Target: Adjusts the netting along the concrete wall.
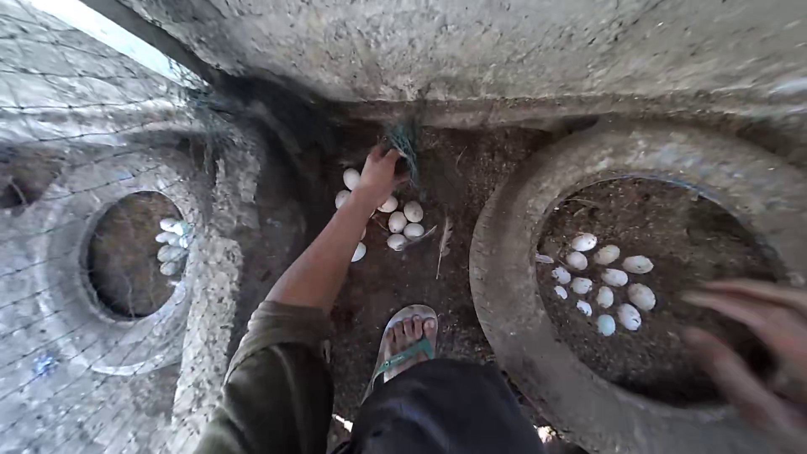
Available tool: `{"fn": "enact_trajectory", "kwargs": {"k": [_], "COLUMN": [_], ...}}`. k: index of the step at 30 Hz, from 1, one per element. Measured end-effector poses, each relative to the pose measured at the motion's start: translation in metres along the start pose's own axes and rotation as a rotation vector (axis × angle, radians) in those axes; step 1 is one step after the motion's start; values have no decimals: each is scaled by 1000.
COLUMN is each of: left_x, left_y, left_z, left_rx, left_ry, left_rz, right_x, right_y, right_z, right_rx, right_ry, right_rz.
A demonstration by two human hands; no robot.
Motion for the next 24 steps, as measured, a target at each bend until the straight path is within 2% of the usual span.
{"fn": "enact_trajectory", "kwargs": {"k": [4, 7, 9, 12, 15, 19, 24], "left_x": [26, 42, 43, 33, 30, 9, -16], "left_y": [-33, -66, -92, -131, -146, -141, -116], "left_z": [-22, -36, -39, -43, -54, -71, -69], "left_rx": [24, 92, 124, 194, 289, 287, 204], "left_ry": [-113, -280, -341, -303, -258, -117, -13], "left_rz": [150, 166, 87, -75, -177, -241, -332], "right_x": [-24, -27, -19, 0, 12, 16, 11], "right_y": [-62, -90, -98, -95, -91, -93, -95], "right_z": [-38, -39, -34, -28, -28, -37, -54], "right_rx": [3, -6, -32, -41, -20, -46, -113], "right_ry": [134, 166, 128, 47, -18, -39, -38], "right_rz": [61, 33, -3, -68, -115, -121, -156]}}
Point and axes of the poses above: each hand's wrist, its own z-axis away from the middle knuckle, its own y-axis out of the back of the hand, x = y × z, the point moved 3 cm from there along -z, towards the middle knuckle, and after that the axes turned 5 degrees about -z, right-handed, at the moved point
